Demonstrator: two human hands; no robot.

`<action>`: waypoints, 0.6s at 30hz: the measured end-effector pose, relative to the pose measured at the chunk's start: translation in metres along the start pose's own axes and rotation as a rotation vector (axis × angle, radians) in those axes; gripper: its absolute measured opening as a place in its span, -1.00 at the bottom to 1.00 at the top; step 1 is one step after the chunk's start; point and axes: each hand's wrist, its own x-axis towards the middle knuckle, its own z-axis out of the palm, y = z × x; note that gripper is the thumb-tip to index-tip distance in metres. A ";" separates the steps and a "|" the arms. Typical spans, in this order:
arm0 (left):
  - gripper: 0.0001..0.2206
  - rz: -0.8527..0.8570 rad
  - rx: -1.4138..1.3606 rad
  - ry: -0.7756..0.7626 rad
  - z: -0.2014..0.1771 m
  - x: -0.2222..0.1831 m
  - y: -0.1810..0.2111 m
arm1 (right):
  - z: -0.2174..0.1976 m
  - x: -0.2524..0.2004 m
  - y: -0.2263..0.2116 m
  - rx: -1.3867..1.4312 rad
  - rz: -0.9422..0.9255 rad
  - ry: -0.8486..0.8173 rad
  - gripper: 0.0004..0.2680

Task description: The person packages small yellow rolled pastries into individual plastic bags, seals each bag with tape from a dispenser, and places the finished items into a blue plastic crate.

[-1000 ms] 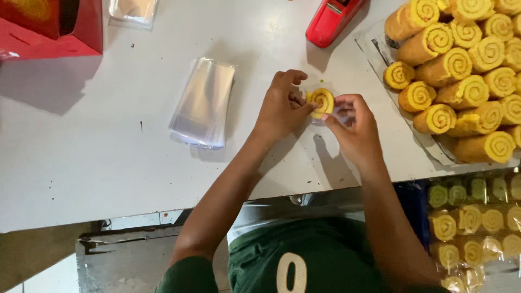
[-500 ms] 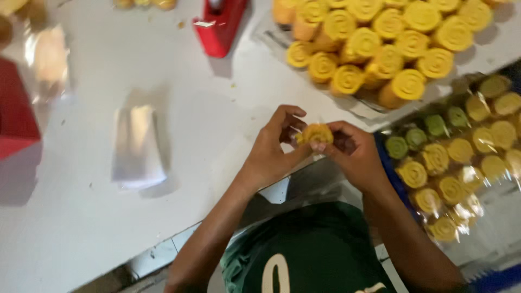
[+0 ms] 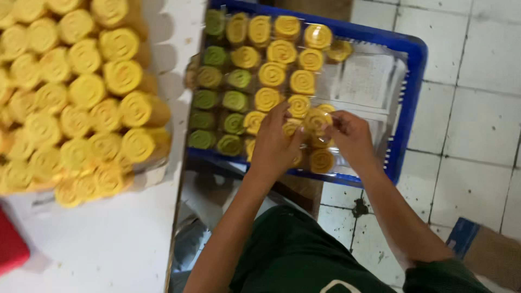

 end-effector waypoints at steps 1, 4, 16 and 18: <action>-0.54 0.171 0.269 0.005 0.019 0.015 -0.016 | -0.015 0.010 0.016 -0.028 0.006 0.009 -0.87; -0.66 0.444 0.658 -0.039 0.067 0.052 -0.046 | -0.042 0.042 0.062 -0.095 0.045 0.037 -0.88; -0.78 0.616 0.901 -0.062 0.098 0.071 -0.064 | -0.062 0.080 0.098 -0.399 0.233 -0.056 -0.59; -0.77 0.637 0.835 0.008 0.075 0.057 -0.050 | -0.064 0.077 0.083 -0.433 0.219 -0.072 -0.60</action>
